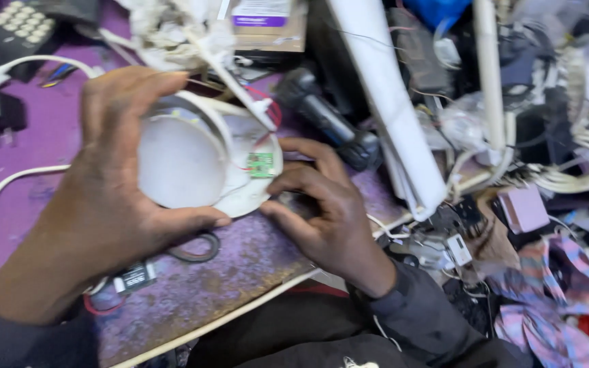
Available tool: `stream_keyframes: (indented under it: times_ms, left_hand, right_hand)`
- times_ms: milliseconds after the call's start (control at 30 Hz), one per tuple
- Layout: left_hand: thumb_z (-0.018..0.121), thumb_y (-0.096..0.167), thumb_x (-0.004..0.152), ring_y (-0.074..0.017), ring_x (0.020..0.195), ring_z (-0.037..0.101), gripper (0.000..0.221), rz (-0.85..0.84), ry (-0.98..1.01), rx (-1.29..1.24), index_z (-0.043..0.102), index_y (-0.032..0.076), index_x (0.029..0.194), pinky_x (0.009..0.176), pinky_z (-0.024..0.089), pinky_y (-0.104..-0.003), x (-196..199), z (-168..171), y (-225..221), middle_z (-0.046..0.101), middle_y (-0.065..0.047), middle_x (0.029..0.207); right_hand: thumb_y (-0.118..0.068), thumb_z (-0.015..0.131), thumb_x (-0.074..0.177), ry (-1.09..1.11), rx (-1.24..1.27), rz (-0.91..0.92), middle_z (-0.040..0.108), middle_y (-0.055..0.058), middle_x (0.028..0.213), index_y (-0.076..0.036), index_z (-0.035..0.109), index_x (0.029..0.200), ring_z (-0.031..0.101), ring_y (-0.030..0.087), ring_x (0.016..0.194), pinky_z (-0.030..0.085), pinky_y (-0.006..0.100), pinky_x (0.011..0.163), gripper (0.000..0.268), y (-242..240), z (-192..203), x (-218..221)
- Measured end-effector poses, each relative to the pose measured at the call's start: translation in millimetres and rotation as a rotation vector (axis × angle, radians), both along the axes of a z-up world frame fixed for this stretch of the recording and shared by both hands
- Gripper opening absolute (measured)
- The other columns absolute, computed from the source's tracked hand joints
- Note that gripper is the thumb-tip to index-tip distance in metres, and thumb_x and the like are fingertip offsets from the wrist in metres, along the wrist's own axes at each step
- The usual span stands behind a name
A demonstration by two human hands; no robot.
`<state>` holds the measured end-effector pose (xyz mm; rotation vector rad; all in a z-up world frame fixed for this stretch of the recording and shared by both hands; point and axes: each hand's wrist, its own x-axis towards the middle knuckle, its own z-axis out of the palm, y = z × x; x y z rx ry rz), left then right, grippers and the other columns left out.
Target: The person disassembles the housing of a white LED desk lamp by hand, pulls out the internal circuit board and battery, and disconnects the small wire connectors.
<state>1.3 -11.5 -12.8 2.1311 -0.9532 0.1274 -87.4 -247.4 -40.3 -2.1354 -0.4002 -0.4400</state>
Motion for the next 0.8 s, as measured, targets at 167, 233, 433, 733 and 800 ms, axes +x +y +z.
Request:
stream_keyframes:
  times_ms: [167, 233, 433, 733, 800]
  left_hand:
    - [0.087, 0.054, 0.057, -0.0430, 0.148, 0.031, 0.123, -0.003, -0.032, 0.026, 0.034, 0.002, 0.155, 0.126, 0.034, -0.060, -3.5, -0.1, -2.1, 0.026, -0.025, 0.149]
    - [0.085, 0.055, 0.056, -0.0431, 0.148, 0.032, 0.125, -0.011, -0.065, 0.019, 0.033, 0.000, 0.156, 0.127, 0.034, -0.058, -4.2, 0.5, -3.3, 0.026, -0.027, 0.149]
    - [0.093, 0.043, 0.049, -0.0416, 0.145, 0.030, 0.129, 0.037, -0.027, 0.031, 0.033, -0.002, 0.154, 0.124, 0.031, -0.057, -7.4, 1.9, -7.2, 0.026, -0.027, 0.148]
    - [0.092, 0.050, 0.043, -0.0411, 0.148, 0.028, 0.134, 0.073, 0.065, 0.057, 0.030, 0.012, 0.156, 0.123, 0.031, -0.060, -6.6, -0.3, -6.8, 0.022, -0.023, 0.151]
    - [0.094, 0.052, 0.041, -0.0406, 0.150, 0.026, 0.140, 0.053, -0.018, 0.052, 0.030, 0.011, 0.158, 0.125, 0.030, -0.061, -5.1, -5.0, -5.9, 0.022, -0.022, 0.152]
  right_hand:
    - [-0.022, 0.071, 0.099, 0.004, 0.043, 0.004, 0.058, 0.022, 0.135, -0.006, 0.067, 0.105, 0.060, 0.035, 0.132, 0.050, 0.045, 0.110, 0.018, -1.8, -3.2, -4.5]
    - [-0.022, 0.071, 0.099, 0.003, 0.052, -0.004, 0.057, 0.020, 0.135, -0.007, 0.067, 0.106, 0.061, 0.034, 0.131, 0.050, 0.044, 0.110, 0.016, -1.5, -4.8, -6.2]
    - [-0.019, 0.072, 0.101, -0.073, 0.020, -0.040, 0.056, 0.019, 0.137, -0.006, 0.062, 0.118, 0.063, 0.037, 0.131, 0.056, 0.046, 0.108, 0.024, 1.6, -9.7, -17.4]
    - [-0.012, 0.064, 0.101, -0.132, 0.104, -0.115, 0.068, 0.022, 0.125, -0.002, 0.070, 0.100, 0.070, 0.034, 0.118, 0.062, 0.042, 0.102, 0.011, -3.2, -4.8, -83.7]
    - [-0.009, 0.067, 0.098, -0.105, 0.125, -0.142, 0.069, 0.018, 0.120, -0.003, 0.068, 0.100, 0.074, 0.027, 0.107, 0.064, 0.037, 0.099, 0.006, -13.0, -4.2, -92.1]
